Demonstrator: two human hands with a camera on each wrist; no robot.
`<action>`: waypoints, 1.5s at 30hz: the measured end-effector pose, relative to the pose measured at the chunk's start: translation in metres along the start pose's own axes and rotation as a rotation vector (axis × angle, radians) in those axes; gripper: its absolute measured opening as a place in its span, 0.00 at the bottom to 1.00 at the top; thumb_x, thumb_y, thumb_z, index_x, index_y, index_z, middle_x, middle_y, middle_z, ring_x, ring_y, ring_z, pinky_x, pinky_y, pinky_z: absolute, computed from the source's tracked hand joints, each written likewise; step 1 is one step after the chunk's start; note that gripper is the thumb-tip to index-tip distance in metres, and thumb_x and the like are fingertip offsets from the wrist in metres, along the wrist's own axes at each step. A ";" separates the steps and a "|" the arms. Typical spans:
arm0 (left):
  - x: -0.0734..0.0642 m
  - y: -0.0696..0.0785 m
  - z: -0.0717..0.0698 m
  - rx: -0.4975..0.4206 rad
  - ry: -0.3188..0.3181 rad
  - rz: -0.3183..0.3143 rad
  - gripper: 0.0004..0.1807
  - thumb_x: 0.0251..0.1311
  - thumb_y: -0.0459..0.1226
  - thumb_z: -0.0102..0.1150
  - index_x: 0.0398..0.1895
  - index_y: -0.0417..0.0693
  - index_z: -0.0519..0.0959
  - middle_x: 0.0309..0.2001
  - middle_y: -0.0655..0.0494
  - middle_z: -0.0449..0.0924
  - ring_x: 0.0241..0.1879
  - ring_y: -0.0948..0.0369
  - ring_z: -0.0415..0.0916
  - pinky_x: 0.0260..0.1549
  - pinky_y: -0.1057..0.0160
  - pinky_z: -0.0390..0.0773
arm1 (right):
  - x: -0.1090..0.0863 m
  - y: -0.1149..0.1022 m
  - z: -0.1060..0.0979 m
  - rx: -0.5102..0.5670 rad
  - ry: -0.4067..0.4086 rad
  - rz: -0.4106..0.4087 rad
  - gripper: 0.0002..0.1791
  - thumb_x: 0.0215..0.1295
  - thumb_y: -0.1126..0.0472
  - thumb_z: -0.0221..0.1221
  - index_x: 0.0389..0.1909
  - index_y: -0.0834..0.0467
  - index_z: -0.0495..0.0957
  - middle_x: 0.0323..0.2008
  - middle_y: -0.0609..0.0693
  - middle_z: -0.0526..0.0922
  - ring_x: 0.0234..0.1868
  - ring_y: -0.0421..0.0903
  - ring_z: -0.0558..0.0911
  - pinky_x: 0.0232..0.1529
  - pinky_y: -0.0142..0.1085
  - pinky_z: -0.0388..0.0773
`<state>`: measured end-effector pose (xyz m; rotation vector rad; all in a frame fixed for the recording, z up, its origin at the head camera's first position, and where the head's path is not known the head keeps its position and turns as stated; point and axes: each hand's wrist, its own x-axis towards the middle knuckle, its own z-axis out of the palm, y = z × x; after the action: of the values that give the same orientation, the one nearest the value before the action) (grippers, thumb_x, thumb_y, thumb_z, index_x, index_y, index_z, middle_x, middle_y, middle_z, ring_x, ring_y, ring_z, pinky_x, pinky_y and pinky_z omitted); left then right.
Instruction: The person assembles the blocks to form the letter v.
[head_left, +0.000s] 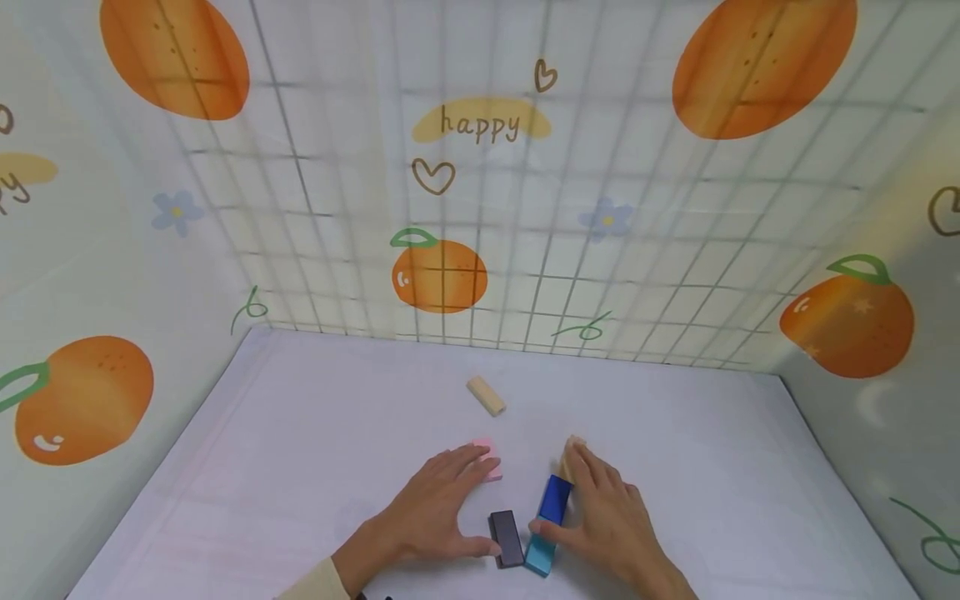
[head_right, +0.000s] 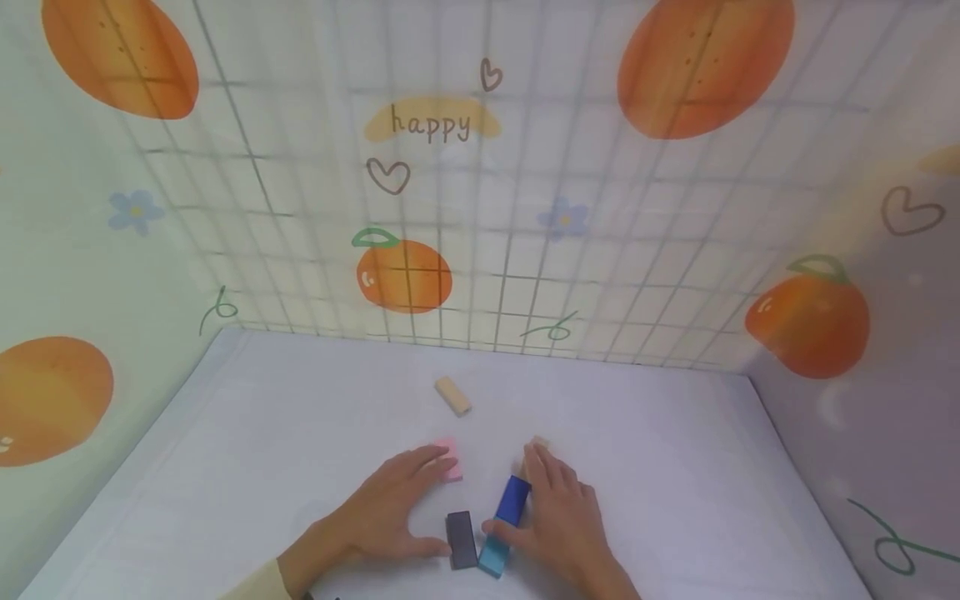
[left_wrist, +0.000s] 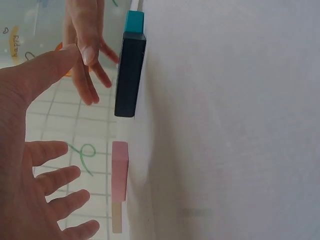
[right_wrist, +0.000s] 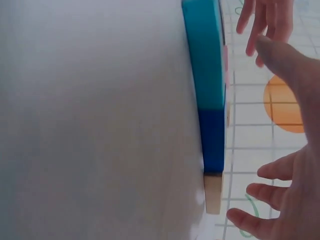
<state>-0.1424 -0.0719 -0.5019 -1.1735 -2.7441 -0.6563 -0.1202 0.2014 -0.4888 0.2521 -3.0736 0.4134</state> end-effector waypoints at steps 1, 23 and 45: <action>0.000 -0.001 0.000 -0.004 0.002 -0.005 0.54 0.52 0.71 0.61 0.77 0.54 0.62 0.77 0.55 0.58 0.76 0.58 0.52 0.69 0.47 0.59 | -0.001 -0.002 0.000 0.000 -0.003 0.004 0.69 0.43 0.19 0.63 0.78 0.60 0.56 0.75 0.63 0.60 0.69 0.66 0.64 0.57 0.69 0.65; 0.004 -0.012 -0.003 -0.102 -0.068 -0.144 0.53 0.54 0.67 0.64 0.80 0.58 0.56 0.79 0.56 0.53 0.75 0.54 0.54 0.67 0.41 0.60 | -0.013 -0.019 0.009 -0.024 -0.098 0.073 0.81 0.35 0.09 0.52 0.78 0.67 0.51 0.76 0.69 0.53 0.72 0.70 0.59 0.61 0.72 0.56; 0.009 -0.018 -0.002 -0.096 -0.046 -0.171 0.53 0.54 0.66 0.64 0.80 0.58 0.57 0.79 0.55 0.54 0.73 0.53 0.59 0.66 0.43 0.63 | -0.012 -0.030 0.015 -0.045 -0.205 0.167 0.78 0.34 0.12 0.59 0.75 0.68 0.58 0.76 0.68 0.53 0.70 0.68 0.64 0.63 0.74 0.52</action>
<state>-0.1622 -0.0775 -0.5047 -0.9894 -2.9053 -0.7965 -0.1034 0.1711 -0.4960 0.0373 -3.3149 0.3430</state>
